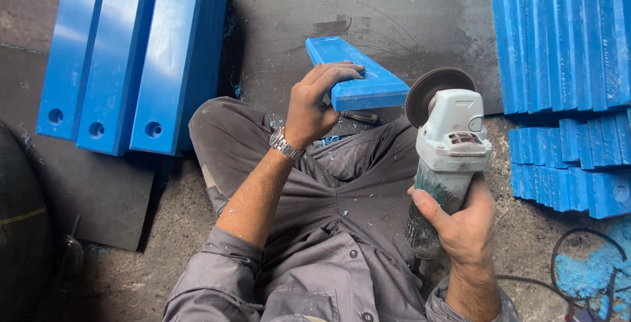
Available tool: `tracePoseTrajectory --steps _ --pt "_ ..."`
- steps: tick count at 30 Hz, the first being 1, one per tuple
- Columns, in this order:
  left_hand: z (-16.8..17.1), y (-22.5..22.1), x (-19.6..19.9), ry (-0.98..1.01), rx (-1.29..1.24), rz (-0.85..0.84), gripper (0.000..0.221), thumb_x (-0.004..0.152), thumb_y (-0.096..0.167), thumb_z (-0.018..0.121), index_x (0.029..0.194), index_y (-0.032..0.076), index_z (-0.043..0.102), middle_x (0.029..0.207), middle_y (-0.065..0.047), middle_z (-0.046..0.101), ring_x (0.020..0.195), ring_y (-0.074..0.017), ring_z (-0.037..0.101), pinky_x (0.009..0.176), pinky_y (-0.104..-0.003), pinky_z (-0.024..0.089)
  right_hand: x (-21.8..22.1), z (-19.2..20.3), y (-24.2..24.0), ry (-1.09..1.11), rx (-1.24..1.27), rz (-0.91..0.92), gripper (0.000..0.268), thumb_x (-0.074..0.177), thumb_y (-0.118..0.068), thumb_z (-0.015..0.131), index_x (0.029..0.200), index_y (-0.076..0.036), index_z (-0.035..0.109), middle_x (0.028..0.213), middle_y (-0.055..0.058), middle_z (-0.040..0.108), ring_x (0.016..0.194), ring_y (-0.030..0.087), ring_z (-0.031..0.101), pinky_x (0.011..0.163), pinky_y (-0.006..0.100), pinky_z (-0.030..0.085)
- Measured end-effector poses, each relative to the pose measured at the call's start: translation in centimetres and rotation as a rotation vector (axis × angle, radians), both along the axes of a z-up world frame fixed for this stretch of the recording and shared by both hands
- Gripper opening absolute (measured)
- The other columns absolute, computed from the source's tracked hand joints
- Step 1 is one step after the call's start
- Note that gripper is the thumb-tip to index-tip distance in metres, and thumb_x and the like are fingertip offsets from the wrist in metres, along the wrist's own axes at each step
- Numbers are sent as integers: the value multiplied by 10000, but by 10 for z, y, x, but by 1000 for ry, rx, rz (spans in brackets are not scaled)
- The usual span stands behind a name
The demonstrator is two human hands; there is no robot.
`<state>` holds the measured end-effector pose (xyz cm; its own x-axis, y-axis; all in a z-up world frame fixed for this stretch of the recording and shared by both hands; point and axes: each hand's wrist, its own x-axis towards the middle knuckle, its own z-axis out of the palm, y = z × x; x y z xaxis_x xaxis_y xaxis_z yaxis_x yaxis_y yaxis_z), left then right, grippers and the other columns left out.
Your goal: Grinding and deburring blue plastic industrial parts using a handheld angle grinder and manual tools.
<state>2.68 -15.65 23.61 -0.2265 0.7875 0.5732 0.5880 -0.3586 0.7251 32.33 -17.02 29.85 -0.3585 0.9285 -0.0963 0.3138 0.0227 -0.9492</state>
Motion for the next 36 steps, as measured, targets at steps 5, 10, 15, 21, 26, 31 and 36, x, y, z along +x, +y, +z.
tracePoseTrajectory --steps 5,10,15,21,26,31,36 --pt "-2 0 -1 0 6 0 382 829 -9 757 1168 147 675 1286 0 723 1247 -229 685 1053 -385 580 -2 0 -1 -6 -13 -5 702 794 -229 833 1353 42 507 1047 133 727 924 205 743 849 343 608" --pt "-5 1 1 2 21 5 374 839 10 773 1172 155 679 1286 2 720 1238 -228 684 1049 -381 581 -14 3 -6 -186 124 23 748 774 -245 854 1387 35 530 1217 161 684 1100 239 673 953 369 543" --pt "-3 -1 1 -32 27 4 405 819 29 791 1188 145 674 1286 -7 720 1237 -231 687 1049 -382 580 -43 10 -14 -303 52 106 799 695 -313 888 1335 10 537 1173 152 713 1071 239 701 932 374 551" --pt "-5 -3 -3 -38 34 2 405 828 72 814 1201 144 675 1296 -3 725 1242 -232 692 1056 -379 582 -30 8 -17 -200 60 125 822 739 -311 865 1395 30 505 1230 156 689 1116 254 672 972 384 529" --pt "-3 -3 1 -20 40 2 393 821 120 835 1181 147 679 1288 -5 725 1229 -230 698 1062 -384 570 -12 3 -13 -166 11 -40 808 755 -327 846 1396 29 507 1203 158 675 1084 247 684 940 390 563" --pt "0 -1 5 -24 44 2 445 776 200 875 1165 139 670 1268 -15 717 1210 -249 684 1029 -384 568 -30 6 -19 -190 111 53 830 774 -330 846 1423 40 484 1259 165 656 1153 248 657 995 390 535" --pt "-2 -5 6 -57 56 -13 398 833 187 865 1177 136 672 1265 -24 710 1207 -242 685 1021 -386 569 -44 6 -22 -263 3 160 837 687 -317 879 1364 20 519 1205 163 699 1097 237 684 946 379 545"
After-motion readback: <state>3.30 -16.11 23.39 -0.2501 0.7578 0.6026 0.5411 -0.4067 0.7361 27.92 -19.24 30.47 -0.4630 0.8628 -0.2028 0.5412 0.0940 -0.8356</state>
